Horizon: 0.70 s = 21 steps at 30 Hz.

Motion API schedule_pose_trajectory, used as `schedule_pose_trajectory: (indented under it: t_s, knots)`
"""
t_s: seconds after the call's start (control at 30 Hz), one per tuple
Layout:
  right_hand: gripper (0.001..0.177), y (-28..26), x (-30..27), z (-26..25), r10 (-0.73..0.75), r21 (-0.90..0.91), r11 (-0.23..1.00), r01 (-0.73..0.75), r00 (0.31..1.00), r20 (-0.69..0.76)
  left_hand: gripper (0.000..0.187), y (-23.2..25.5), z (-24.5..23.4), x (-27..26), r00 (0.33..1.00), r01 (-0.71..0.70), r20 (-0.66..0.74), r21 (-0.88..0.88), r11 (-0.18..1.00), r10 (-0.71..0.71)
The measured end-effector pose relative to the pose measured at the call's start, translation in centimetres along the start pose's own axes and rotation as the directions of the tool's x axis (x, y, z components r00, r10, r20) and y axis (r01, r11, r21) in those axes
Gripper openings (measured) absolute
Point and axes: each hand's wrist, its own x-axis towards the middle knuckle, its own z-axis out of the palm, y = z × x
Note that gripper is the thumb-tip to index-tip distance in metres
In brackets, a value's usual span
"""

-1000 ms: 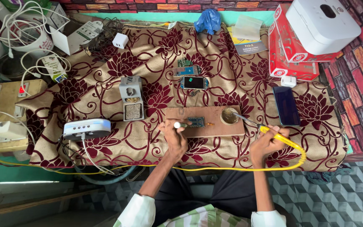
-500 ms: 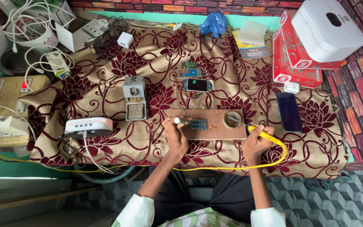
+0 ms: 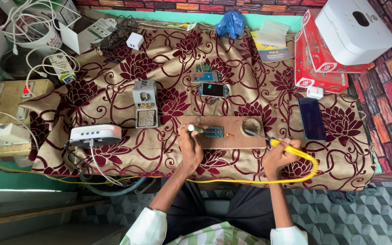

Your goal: The person solders a small circuit board using a soldering iron and solder wire. They repeatedly apply solder to various points on the board while holding it steady with their other hand.

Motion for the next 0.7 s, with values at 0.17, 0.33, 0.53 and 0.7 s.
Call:
schedule_pose_trajectory:
  t_s: [0.17,0.33,0.53,0.7]
  knots:
    - [0.022,-2.2,-1.5,-0.6,0.308,0.464,0.849,-0.255,0.951,-0.041,0.013,-0.4,0.2,-0.2,0.999,-0.033,-0.034,-0.049,0.998,0.032]
    - [0.023,-4.1,-6.7,-1.6,0.161,0.194,0.961,-0.199,0.968,0.194,0.018,-0.2,0.0,0.1,0.992,-0.108,-0.051,0.11,0.988,0.114]
    - [0.023,-2.7,-9.4,-1.9,0.117,0.159,0.976,-0.146,0.977,0.178,0.024,0.2,-0.1,-0.3,0.999,0.053,0.011,-0.24,0.969,-0.052]
    - [0.029,-1.0,-9.2,-1.1,0.095,0.232,0.967,-0.109,0.993,0.072,0.025,-0.4,0.7,0.0,0.998,0.049,0.052,-0.171,0.984,-0.041]
